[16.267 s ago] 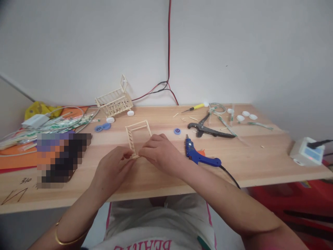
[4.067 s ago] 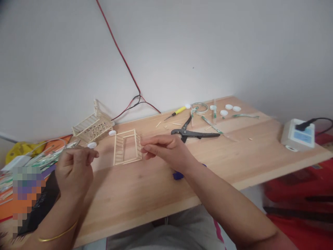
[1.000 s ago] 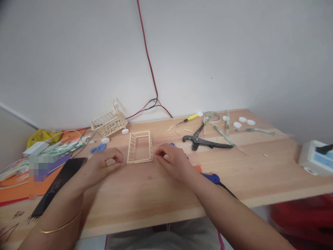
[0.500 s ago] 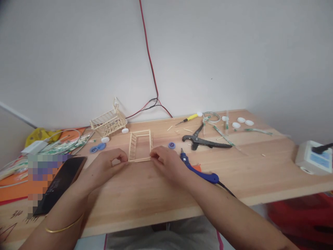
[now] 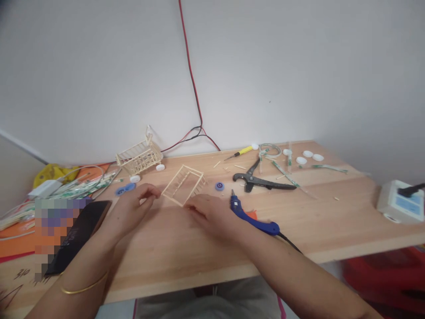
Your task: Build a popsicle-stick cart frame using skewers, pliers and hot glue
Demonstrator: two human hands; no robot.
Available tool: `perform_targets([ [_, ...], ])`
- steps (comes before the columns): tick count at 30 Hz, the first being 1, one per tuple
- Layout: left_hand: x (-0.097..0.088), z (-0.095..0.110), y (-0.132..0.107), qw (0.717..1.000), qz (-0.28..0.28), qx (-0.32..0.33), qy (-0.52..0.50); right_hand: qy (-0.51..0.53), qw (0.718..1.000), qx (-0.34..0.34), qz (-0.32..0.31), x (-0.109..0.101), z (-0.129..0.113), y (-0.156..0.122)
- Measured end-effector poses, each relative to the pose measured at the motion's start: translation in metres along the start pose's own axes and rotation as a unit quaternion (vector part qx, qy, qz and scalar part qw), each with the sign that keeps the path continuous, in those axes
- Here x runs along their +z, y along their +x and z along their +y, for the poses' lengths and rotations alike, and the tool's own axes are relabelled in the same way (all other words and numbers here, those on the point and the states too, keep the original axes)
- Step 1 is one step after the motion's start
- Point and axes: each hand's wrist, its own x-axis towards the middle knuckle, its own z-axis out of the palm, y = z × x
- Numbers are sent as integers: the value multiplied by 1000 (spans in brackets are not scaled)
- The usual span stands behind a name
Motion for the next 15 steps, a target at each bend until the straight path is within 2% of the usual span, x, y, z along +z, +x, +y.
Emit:
perform_targets([
  [4, 1, -1, 1, 999, 28, -16, -24, -8, 999, -22, -31, 2, -1, -2],
  [7, 4, -4, 0, 996, 58, -51, -35, -8, 998, -52, -17, 0, -2, -3],
  [10, 12, -9, 0, 991, 67, -97, -60, -8, 996, -53, 68, -8, -2, -2],
  [13, 25, -10, 1, 981, 83, -129, -116, -18, 977, 39, 207, -20, 3, -2],
  [15, 33, -9, 1, 973, 95, -140, -155, -12, 961, 109, 254, -27, 10, -3],
])
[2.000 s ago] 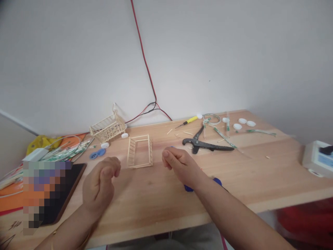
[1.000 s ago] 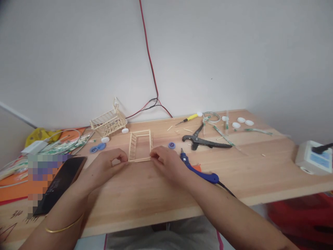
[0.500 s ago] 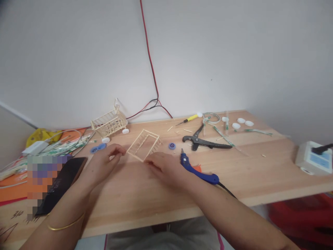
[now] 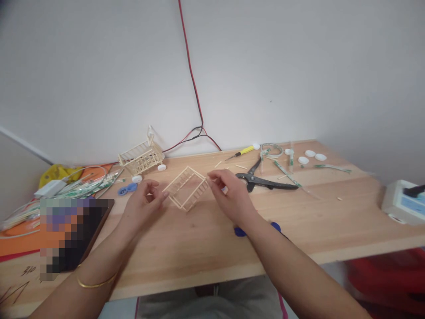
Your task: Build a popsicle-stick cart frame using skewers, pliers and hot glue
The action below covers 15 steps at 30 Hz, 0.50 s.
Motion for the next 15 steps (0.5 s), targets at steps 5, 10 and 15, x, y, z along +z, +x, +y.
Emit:
perform_targets([
  [5, 11, -3, 0, 996, -20, -39, -76, 4, 994, 90, -55, -3, 14, 5],
  [10, 11, -6, 5, 995, -11, -42, -88, 21, 993, 48, -106, 4, 14, 4],
  [15, 9, -5, 11, 991, 12, -33, -130, 60, 992, 39, -104, 6, 13, 2],
])
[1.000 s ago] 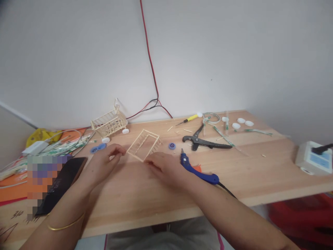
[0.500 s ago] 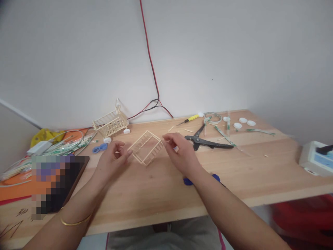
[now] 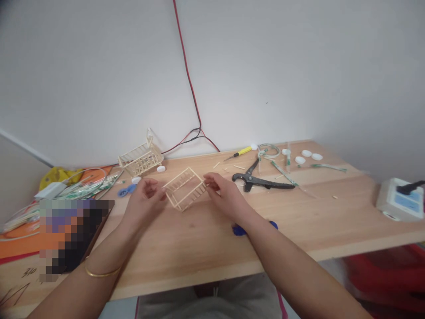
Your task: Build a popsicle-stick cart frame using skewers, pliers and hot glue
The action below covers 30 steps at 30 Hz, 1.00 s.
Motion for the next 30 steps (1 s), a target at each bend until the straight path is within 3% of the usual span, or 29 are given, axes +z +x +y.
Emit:
perform_targets([
  [7, -10, -2, 8, 994, 42, -15, -96, 62, 997, 11, -46, 2, -1, -5],
  [13, -8, -6, 8, 999, 36, -17, -8, 81, 994, 14, -69, 3, -6, -6],
  [21, -5, -10, 9, 1000, 4, -6, 24, 88, 993, 9, -80, 6, -3, -7],
  [26, -5, -7, 8, 999, 20, -24, -9, 56, 997, 8, -51, 2, -3, -7],
  [30, -3, -3, 3, 998, 28, -47, 42, 28, 999, 24, -31, -1, -2, -6],
])
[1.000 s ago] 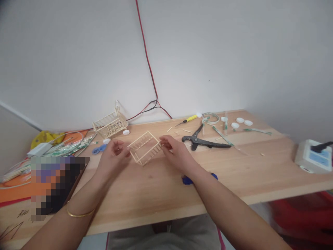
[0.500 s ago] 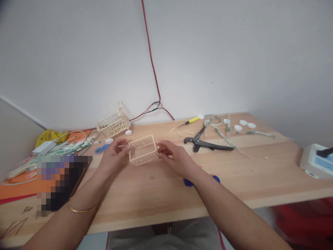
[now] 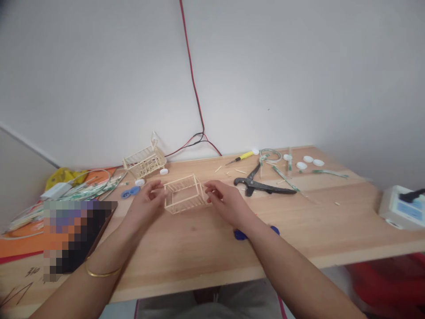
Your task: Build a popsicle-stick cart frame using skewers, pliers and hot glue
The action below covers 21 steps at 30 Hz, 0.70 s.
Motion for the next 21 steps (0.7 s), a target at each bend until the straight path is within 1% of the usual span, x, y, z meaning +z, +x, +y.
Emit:
perform_targets([
  [4, 0, 5, -5, 999, -29, -8, 37, -39, 999, 19, -6, 0, -1, 1],
  [9, 0, 8, -4, 997, -39, -7, 65, -63, 997, 41, -16, 0, -3, 4],
  [11, -3, 8, -3, 997, -48, -8, 59, -61, 997, 40, -29, -2, -3, 6],
  [13, -8, 8, -2, 996, -82, 4, 40, -53, 997, 28, -45, -6, -6, 7],
  [15, -13, 10, -3, 990, -137, 30, 20, -61, 996, 21, -58, -11, -12, 9],
  [17, -17, 11, -4, 979, -194, 50, 22, -86, 993, 27, -73, -18, -21, 13],
  [19, -17, 10, -6, 973, -221, 60, 35, -109, 990, 29, -89, -23, -30, 18],
  [21, -15, 8, -7, 972, -220, 67, 46, -115, 987, 37, -109, -25, -35, 27],
])
